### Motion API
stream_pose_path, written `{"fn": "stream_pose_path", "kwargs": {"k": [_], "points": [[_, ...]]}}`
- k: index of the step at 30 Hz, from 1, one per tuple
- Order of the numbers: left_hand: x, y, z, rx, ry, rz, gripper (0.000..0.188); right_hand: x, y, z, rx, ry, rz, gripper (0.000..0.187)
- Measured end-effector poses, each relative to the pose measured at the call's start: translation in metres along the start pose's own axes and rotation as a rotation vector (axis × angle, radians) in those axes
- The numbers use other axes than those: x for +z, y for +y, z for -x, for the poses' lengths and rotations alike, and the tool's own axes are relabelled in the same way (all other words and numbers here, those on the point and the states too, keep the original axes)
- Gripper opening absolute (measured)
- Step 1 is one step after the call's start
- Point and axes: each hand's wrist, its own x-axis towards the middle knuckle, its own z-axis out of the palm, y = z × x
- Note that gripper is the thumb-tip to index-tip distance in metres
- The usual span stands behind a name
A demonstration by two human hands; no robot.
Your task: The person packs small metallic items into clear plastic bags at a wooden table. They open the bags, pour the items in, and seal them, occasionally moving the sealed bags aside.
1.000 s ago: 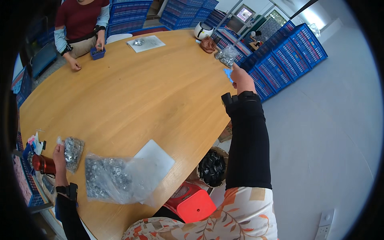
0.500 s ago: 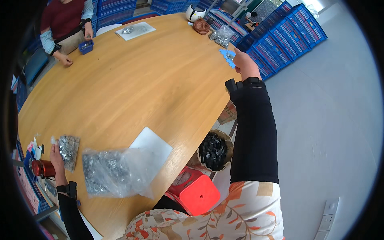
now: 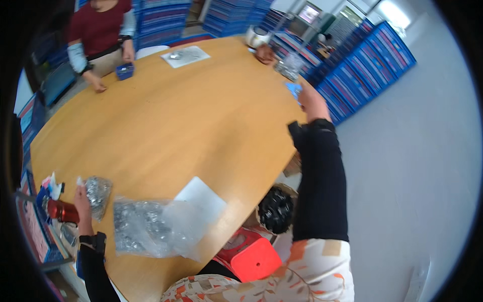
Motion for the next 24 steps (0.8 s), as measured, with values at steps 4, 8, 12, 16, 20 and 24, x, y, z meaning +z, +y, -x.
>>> {"fn": "stream_pose_path", "kwargs": {"k": [4,8,12,16,20,24], "points": [[0.004,0.034,0.012,0.068,-0.001,-0.157,0.030,0.006,0.010,0.010,0.003,-0.020,-0.207,0.060],[0.004,0.086,0.031,-0.026,0.038,-0.085,0.029,0.003,0.000,0.016,0.136,-0.098,-0.126,0.079],[0.003,0.090,0.035,-0.083,0.024,0.015,0.030,0.004,-0.014,0.010,0.161,-0.112,-0.067,0.072],[0.007,0.097,0.039,-0.047,0.085,0.019,0.027,0.001,-0.020,0.013,0.148,-0.111,-0.051,0.076],[0.005,0.097,0.042,0.005,0.124,-0.085,0.026,0.001,-0.039,0.025,0.123,-0.130,0.002,0.078],[0.010,0.106,0.042,0.004,0.147,-0.131,0.024,-0.001,-0.030,0.025,0.107,-0.059,0.022,0.057]]}}
